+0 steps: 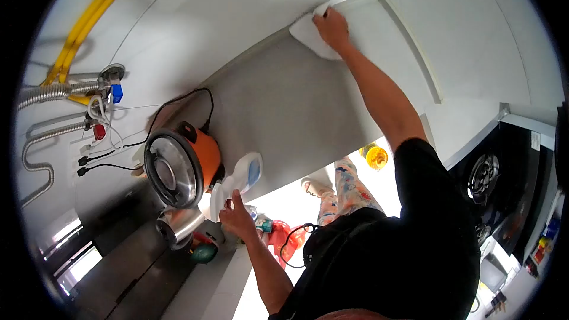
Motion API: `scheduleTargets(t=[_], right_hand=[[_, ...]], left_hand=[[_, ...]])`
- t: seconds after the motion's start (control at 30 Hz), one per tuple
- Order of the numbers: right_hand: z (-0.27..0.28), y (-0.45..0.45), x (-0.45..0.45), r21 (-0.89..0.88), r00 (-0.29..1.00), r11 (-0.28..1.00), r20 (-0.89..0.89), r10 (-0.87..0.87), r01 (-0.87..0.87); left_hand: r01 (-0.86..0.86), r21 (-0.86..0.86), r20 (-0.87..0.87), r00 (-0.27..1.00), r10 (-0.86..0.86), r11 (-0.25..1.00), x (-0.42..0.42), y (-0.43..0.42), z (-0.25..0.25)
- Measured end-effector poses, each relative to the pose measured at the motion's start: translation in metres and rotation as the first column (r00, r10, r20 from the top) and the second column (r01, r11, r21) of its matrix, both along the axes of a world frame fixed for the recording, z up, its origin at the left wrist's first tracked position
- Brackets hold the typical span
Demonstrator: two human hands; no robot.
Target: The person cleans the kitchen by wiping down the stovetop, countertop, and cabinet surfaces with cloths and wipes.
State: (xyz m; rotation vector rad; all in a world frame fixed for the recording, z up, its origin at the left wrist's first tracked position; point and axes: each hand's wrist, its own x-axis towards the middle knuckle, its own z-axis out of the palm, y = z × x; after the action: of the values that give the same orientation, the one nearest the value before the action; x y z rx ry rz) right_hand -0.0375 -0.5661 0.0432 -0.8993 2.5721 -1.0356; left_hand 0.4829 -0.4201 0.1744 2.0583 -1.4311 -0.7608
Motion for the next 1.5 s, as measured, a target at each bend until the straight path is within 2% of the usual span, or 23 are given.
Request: scheduleTargets(t=[0.07,0.1,0.13,0.17,0.23,0.3,0.33,0.37,0.4,0.43,0.5,0.63,0.73,0.87,0.93,0.97,1.03,1.07,1.13,1.23,1.3,1.4,1.5], right_hand=[[0.0,0.025,0.033,-0.093,0.95,0.986,0.268,0.162,-0.142],[-0.001,0.033,0.051,-0.09,0.949,0.986,0.269,0.162,-0.143],[0.0,0.038,0.069,-0.32,0.751,0.946,0.61,0.252,-0.057],[-0.001,0.039,0.079,-0.481,0.431,0.869,0.813,0.392,0.116],[0.0,0.033,0.082,-0.424,0.408,0.904,0.835,0.37,0.049],[0.009,0.035,0.088,-0.365,0.381,0.93,0.857,0.347,-0.026],[0.017,0.039,0.087,-0.162,0.883,0.97,0.408,0.232,-0.18],[0.023,0.043,0.087,0.091,0.945,0.983,-0.274,0.178,-0.159],[0.012,0.043,0.087,-0.116,0.96,0.987,-0.27,0.076,-0.11],[0.002,0.049,0.09,-0.114,0.958,0.986,-0.273,0.088,-0.123],[-0.018,0.061,0.101,-0.107,0.761,0.892,-0.572,0.306,-0.439],[-0.044,0.055,0.129,0.038,0.717,0.843,-0.507,0.479,-0.537],[-0.041,0.025,0.152,-0.081,0.864,0.925,-0.395,0.312,-0.371],[-0.016,-0.008,0.197,0.113,0.836,0.963,-0.479,0.267,-0.243],[-0.041,-0.015,0.206,0.167,0.783,0.848,-0.327,0.53,-0.504],[-0.049,-0.011,0.221,0.19,0.705,0.822,-0.434,0.561,-0.537],[-0.042,0.019,0.244,0.218,0.624,0.806,-0.533,0.571,-0.55],[-0.035,0.038,0.249,0.259,0.566,0.752,-0.524,0.637,-0.606],[-0.027,0.064,0.231,0.308,0.513,0.699,-0.503,0.695,-0.645],[-0.022,0.092,0.169,0.344,0.667,0.758,-0.362,0.652,-0.554],[-0.033,0.085,0.103,0.392,0.729,0.827,-0.41,0.549,-0.403],[-0.034,0.072,0.015,0.479,0.741,0.854,-0.494,0.454,-0.204],[-0.041,0.082,-0.006,0.411,0.741,0.866,-0.478,0.472,-0.286]], left_hand=[[-0.02,0.042,0.022,1.0,0.019,0.999,0.005,-0.001,-0.002],[-0.031,0.087,0.054,0.998,0.027,0.996,0.008,0.0,-0.003],[-0.03,0.088,0.055,0.998,0.026,0.996,0.008,-0.001,-0.004],[0.002,0.026,-0.041,0.999,0.0,1.0,0.008,-0.001,-0.005],[0.023,-0.033,-0.125,0.992,-0.028,0.999,0.005,-0.002,-0.003],[0.007,0.087,0.057,0.998,-0.012,0.996,0.0,-0.005,0.008],[0.051,0.05,-0.081,0.996,-0.047,0.997,0.005,-0.007,0.003],[0.041,0.051,-0.082,0.996,-0.037,0.998,0.01,-0.006,0.0],[0.043,0.04,-0.121,0.992,-0.038,0.998,0.014,-0.007,-0.004],[0.044,0.029,-0.162,0.986,-0.039,0.999,0.016,-0.006,-0.006],[0.038,-0.006,-0.173,0.984,-0.039,0.999,0.02,-0.006,-0.008],[0.037,-0.082,-0.161,0.986,-0.05,0.996,0.027,-0.003,-0.017],[0.0,-0.077,-0.137,0.991,-0.011,0.997,0.028,0.0,-0.019],[0.075,-0.117,-0.163,0.982,-0.093,0.99,0.026,-0.004,-0.022],[0.097,0.037,-0.058,0.994,-0.094,0.995,0.026,-0.007,-0.015],[0.114,0.034,-0.062,0.992,-0.111,0.993,0.022,-0.007,-0.016],[0.089,-0.074,0.117,0.99,-0.08,0.993,0.018,-0.006,-0.021],[0.113,-0.163,-0.023,0.993,-0.118,0.98,0.02,-0.004,-0.025],[0.08,-0.089,0.064,0.995,-0.075,0.993,0.01,-0.003,-0.013],[0.001,0.039,0.163,0.987,-0.007,0.999,-0.003,-0.006,-0.006],[0.124,0.01,0.037,0.991,-0.125,0.992,0.004,-0.007,-0.012],[0.101,0.004,0.027,0.995,-0.101,0.995,0.001,-0.001,-0.013],[0.099,0.012,0.025,0.995,-0.099,0.995,-0.003,0.005,-0.011]])
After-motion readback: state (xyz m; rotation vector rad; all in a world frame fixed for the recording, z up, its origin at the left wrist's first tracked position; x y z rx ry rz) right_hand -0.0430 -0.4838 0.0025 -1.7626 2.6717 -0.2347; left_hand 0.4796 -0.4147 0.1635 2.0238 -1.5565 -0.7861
